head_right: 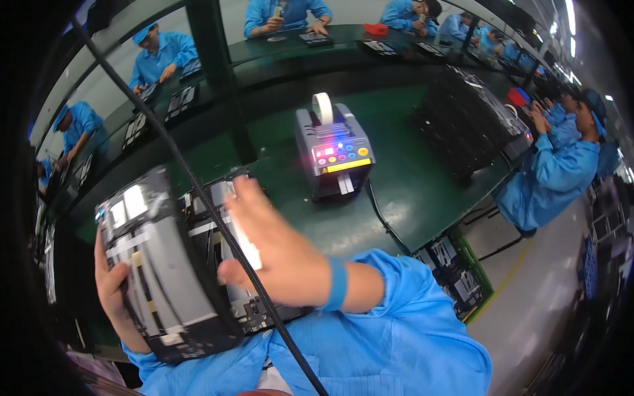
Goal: The person assembles electronic components on a green workbench, using a white plastic tool to press down on internal parts of a black device chassis. They repeatedly handle the device, applying pressure to specific areas, and occasionally move the unit to a different position on the table.
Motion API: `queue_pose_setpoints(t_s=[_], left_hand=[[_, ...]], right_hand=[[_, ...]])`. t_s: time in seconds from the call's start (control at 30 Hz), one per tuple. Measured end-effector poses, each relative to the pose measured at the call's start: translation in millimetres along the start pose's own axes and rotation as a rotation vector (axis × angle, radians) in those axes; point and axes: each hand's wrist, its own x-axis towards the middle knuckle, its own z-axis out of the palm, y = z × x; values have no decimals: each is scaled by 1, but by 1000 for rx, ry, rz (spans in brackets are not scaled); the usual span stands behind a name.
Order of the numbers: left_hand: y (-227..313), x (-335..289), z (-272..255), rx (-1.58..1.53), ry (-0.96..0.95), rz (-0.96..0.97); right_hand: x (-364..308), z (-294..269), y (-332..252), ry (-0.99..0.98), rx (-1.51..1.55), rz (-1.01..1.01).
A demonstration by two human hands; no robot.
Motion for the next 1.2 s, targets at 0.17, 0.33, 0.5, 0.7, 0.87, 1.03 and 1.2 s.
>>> queue_pose_setpoints(t_s=[0.17, 0.33, 0.5, 0.7, 0.87, 1.03, 1.2], left_hand=[[-24, 1, -135, 1, 66, -104], [-128, 8, -212, 110, 100, -293], [-117, 10, -175, 415, 188, -311], [-59, 8, -100, 1470, -36, 174], [-7, -7, 42, 838, -434, 199], [-24, -23, 68, 700, -363, 346], [-30, -20, 67, 685, -180, 363]], right_hand=[[-53, -47, 77, 785, -512, 439], [-67, -59, 133, 673, 476, 905], [-56, -58, 125, 641, 532, 863], [-29, -54, 45, 305, 418, 577], [29, -6, 3, -351, 106, 29], [53, 16, -13, -416, 13, -133], [55, 27, -3, -75, -165, -259]])
